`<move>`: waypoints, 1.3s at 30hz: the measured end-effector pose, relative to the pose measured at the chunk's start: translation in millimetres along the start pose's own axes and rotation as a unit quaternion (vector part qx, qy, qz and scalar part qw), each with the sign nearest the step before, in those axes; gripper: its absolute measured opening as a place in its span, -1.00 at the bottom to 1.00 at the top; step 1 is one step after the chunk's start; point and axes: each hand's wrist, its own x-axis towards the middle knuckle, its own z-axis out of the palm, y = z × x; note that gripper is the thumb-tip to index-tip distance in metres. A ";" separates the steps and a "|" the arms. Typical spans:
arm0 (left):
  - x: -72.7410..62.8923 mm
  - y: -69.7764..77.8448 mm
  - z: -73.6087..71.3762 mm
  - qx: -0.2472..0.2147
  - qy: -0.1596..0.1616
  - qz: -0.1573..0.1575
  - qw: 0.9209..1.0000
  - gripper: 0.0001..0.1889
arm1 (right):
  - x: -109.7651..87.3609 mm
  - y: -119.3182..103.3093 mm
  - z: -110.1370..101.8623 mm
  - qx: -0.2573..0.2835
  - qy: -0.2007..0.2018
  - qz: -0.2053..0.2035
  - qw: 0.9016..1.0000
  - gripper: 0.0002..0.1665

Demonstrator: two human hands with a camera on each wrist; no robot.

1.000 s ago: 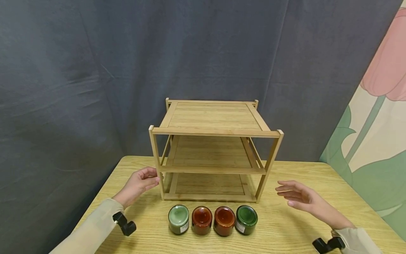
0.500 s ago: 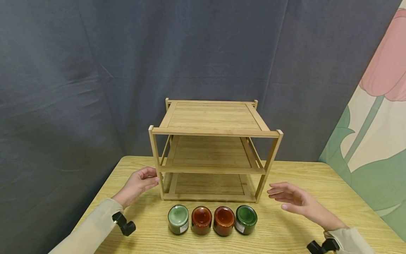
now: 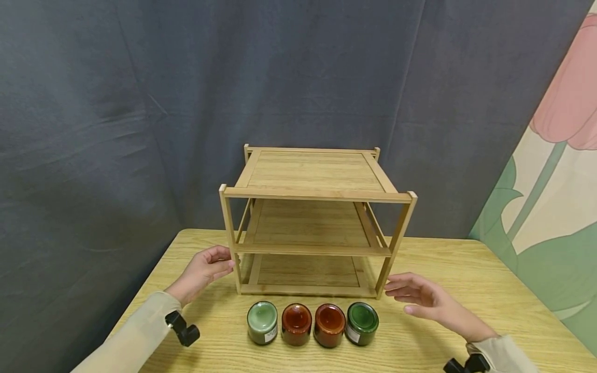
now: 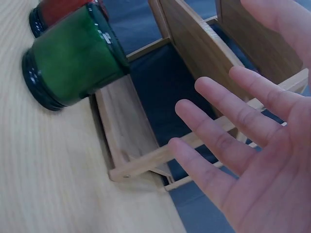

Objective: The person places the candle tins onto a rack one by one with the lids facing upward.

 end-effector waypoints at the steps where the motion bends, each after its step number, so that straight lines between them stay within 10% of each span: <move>1: 0.1 0.0 0.0 0.000 0.000 0.000 1.000 -0.66 | 0.6 1.5 1.3 0.003 -0.001 -0.002 1.000 -0.42; 39: 1.1 0.6 -0.3 -0.005 -0.005 0.001 1.000 -0.68 | 16.7 36.7 34.3 0.081 -0.053 0.052 0.994 -0.32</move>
